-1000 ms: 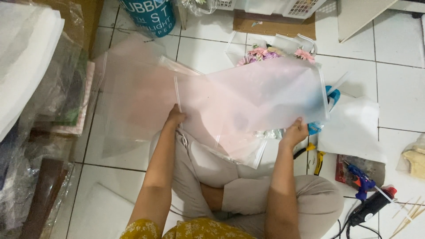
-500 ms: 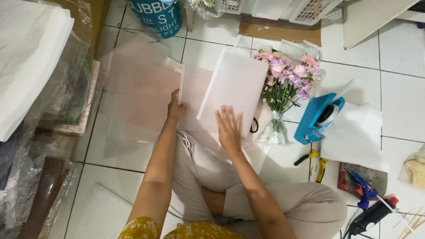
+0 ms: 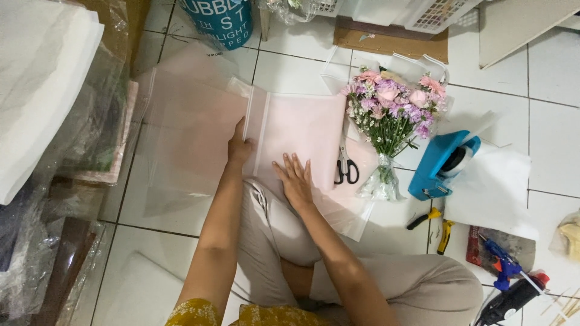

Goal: The person sits on the floor and uses scissors to cut a sheet of pink wrapping paper into smaller rectangular pieces. The person repeatedly cuts the paper, stacks the cut pieces, and adjusts the remaining sheet.

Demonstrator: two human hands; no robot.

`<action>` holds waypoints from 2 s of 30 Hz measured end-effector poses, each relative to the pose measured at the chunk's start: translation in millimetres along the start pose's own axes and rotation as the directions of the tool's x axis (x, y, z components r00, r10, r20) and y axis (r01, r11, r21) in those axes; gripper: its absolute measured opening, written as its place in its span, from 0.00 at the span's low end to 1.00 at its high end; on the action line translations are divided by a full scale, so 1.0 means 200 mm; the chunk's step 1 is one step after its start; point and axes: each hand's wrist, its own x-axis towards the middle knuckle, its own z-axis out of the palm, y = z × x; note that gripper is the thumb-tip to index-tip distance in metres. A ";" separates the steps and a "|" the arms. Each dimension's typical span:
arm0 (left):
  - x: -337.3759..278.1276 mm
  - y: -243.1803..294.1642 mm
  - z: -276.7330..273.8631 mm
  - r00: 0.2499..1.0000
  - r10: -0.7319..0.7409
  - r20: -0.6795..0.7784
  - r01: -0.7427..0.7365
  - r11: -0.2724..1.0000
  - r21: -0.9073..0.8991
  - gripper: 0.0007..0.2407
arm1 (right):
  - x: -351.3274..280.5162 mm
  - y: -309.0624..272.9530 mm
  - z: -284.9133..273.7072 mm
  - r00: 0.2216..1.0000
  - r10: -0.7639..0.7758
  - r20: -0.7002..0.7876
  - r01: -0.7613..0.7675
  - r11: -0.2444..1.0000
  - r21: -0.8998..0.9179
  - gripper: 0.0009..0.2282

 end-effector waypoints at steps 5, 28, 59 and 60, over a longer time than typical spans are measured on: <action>-0.03 0.01 -0.03 1.000 -0.013 -0.021 0.014 0.999 0.048 0.27 | 0.04 0.00 0.08 0.999 0.010 0.043 -0.011 0.999 0.031 0.26; 0.04 -0.05 -0.02 0.999 -0.029 -0.024 0.031 0.996 0.089 0.38 | 0.14 0.03 0.30 0.999 -0.047 -0.019 0.046 0.999 -0.009 0.31; 0.08 -0.14 -0.07 0.992 0.057 0.110 -0.061 0.998 0.034 0.41 | -0.10 0.32 -0.01 0.939 0.216 -0.268 -0.239 0.969 -0.055 0.27; 0.08 -0.15 -0.06 0.993 0.064 0.101 -0.069 0.997 0.041 0.41 | -0.10 0.32 -0.02 0.943 0.229 -0.241 -0.246 0.968 -0.041 0.27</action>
